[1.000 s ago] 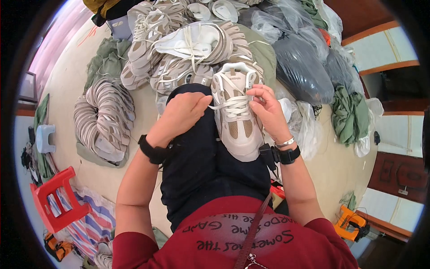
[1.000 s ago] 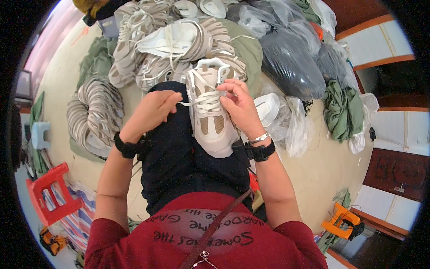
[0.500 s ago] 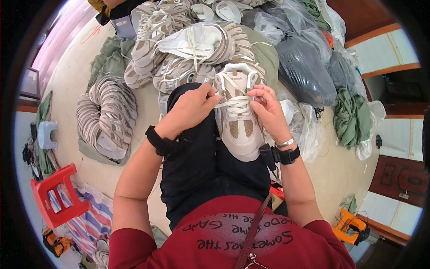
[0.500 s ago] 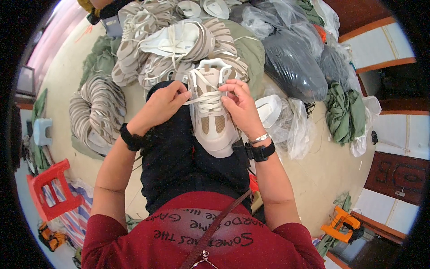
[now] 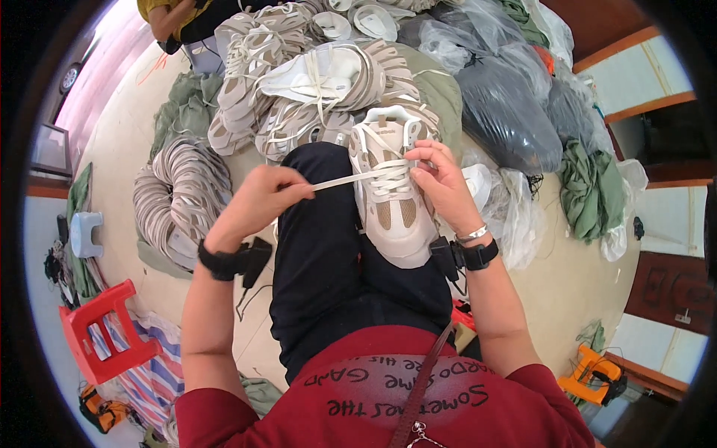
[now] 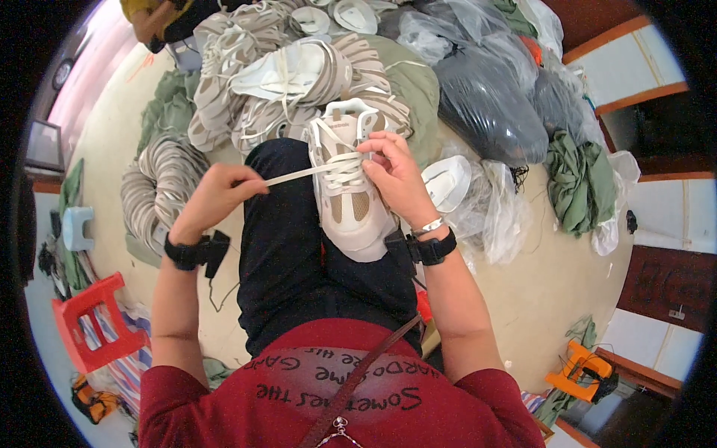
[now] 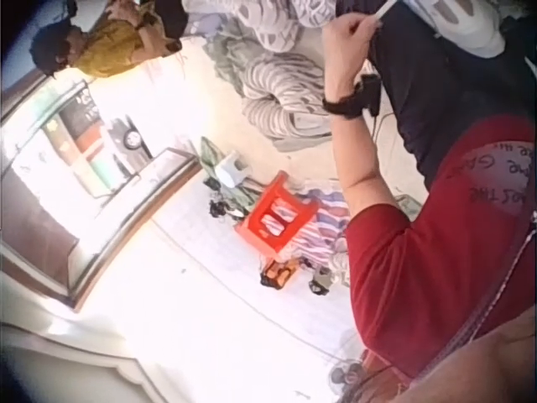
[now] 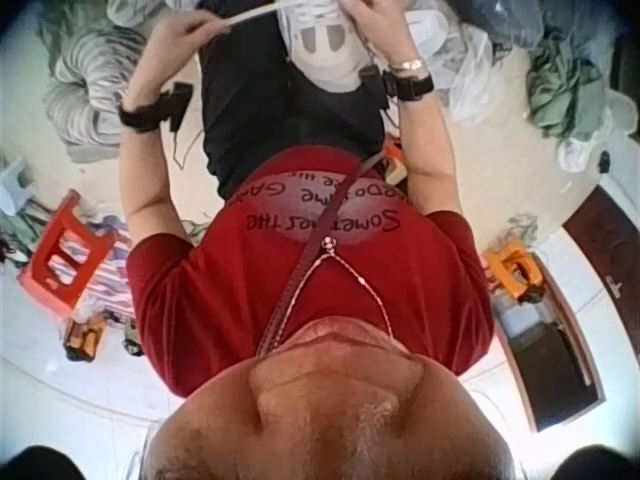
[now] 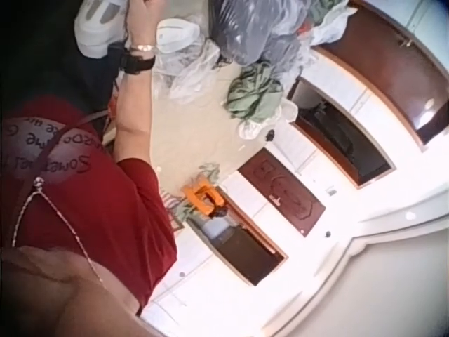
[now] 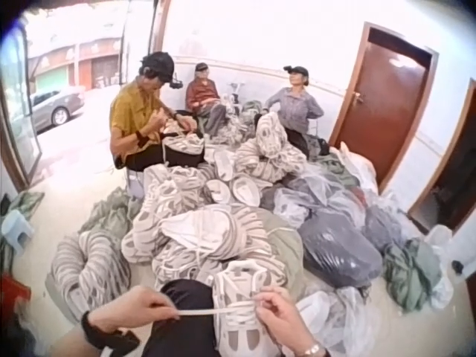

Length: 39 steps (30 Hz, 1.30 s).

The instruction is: The recorder is lacing tan and white sneakers in a workshop environment.

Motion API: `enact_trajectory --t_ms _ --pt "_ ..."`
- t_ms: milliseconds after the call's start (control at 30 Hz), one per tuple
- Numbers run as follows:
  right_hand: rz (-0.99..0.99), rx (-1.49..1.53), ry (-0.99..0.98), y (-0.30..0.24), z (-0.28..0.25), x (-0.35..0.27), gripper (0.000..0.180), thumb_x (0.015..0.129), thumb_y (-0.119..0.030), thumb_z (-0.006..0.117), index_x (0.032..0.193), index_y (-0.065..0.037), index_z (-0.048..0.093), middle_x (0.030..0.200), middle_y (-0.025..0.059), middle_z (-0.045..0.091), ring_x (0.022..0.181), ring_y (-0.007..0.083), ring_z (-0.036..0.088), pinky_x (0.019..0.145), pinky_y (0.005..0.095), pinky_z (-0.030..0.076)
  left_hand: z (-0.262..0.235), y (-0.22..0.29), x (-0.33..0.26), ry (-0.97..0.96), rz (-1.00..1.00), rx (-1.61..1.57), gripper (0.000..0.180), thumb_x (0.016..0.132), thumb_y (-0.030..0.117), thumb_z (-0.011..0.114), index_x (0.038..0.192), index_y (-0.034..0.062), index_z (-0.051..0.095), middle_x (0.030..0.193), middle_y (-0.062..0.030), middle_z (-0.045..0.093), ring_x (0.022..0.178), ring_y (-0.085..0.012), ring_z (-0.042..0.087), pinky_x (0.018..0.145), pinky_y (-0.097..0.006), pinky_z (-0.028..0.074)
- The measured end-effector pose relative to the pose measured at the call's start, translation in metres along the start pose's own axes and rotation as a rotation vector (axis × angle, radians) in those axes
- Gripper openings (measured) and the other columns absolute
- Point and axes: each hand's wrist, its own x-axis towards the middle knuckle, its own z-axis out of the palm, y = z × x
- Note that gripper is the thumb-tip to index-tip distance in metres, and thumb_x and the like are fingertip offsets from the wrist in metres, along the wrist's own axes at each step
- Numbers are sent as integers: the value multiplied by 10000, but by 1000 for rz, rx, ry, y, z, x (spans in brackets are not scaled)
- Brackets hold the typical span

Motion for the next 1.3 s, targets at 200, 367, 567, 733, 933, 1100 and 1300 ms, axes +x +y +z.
enact_trajectory --t_ms 200,367,567,733,933,1100,1300 --pt "20 44 13 4 -2 0 216 886 -72 604 1100 -65 638 1268 42 452 904 83 504 842 243 450 -52 -13 -64 100 -163 171 175 873 130 660 815 -31 693 635 5 573 601 -54 474 533 -255 378" --pt "15 37 -14 5 -6 2 211 890 -87 602 1097 -75 640 1274 39 450 941 77 508 843 250 452 -93 -29 -132 224 -257 232 157 864 115 679 807 -30 688 632 32 541 595 -41 451 525 -241 351" --pt "-144 -188 -54 -26 -8 6 242 873 -103 584 1106 -52 622 1183 88 546 1034 200 549 869 299 463 -118 -8 -193 390 -433 172 184 881 149 643 781 -6 649 637 49 485 602 -39 422 532 -219 316" --pt "-449 -256 -381 -45 45 9 319 871 -129 599 1179 -45 582 1194 141 570 1095 309 572 913 385 472 -123 33 -230 427 -192 62 424 862 374 689 662 28 548 597 18 469 541 -77 399 511 -246 293" --pt "-314 -106 -633 -88 27 -4 237 873 -158 616 1080 -41 614 783 96 631 720 267 623 686 375 497 -112 61 -209 338 -71 69 440 840 386 725 656 31 541 626 20 466 561 -75 396 517 -250 280" --pt "-17 258 -502 -91 -48 -41 274 917 -153 588 1162 -31 611 788 48 671 571 80 525 528 235 399 -99 51 -170 208 -191 -26 214 815 170 698 756 -26 636 660 -20 554 610 -92 469 552 -247 334" --pt "76 712 -148 -43 -97 -82 331 920 -162 589 1191 25 572 770 77 667 453 5 364 423 168 250 -72 42 -112 -3 -243 -69 115 859 93 672 848 -20 690 671 18 548 603 -50 456 552 -219 343"
